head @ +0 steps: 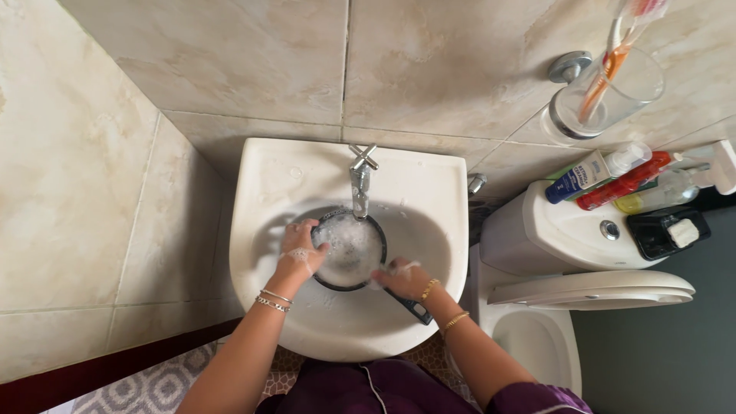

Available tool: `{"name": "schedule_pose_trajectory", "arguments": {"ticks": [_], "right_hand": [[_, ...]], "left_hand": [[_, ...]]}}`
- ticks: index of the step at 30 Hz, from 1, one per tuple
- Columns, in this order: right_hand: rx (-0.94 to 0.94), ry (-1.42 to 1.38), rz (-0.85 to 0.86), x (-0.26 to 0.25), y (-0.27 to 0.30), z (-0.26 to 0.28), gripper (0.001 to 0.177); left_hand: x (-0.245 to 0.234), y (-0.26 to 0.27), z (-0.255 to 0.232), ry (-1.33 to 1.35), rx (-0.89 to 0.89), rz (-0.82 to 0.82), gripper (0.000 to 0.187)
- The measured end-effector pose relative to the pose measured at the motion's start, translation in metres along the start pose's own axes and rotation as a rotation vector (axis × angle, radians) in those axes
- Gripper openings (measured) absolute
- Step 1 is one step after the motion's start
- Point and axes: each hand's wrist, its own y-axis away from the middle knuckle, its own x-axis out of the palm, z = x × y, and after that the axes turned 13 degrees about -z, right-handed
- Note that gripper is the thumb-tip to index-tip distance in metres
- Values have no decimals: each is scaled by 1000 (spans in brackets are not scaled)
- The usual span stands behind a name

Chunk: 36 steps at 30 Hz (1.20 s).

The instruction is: The recorder washes a small black pot and a cleaning cloth in a bathroom sink.

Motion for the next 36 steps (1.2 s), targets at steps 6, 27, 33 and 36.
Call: {"name": "schedule_pose_trajectory", "arguments": {"ticks": [6,27,33,36], "right_hand": [[88,-84,-188,-20,30,31,64],[308,-334,-477,-171,84,-42,44],[268,-403,-532,-188,48,-33,43],[260,-404,-538,-193,38,-35,44]], "left_hand": [[45,-13,42,-39,-85,49,53],[23,-37,-43,491,-298,499,33],[55,-59,-53,551,-362,508,27],[53,-56,-61,541,-365,524,28]]}}
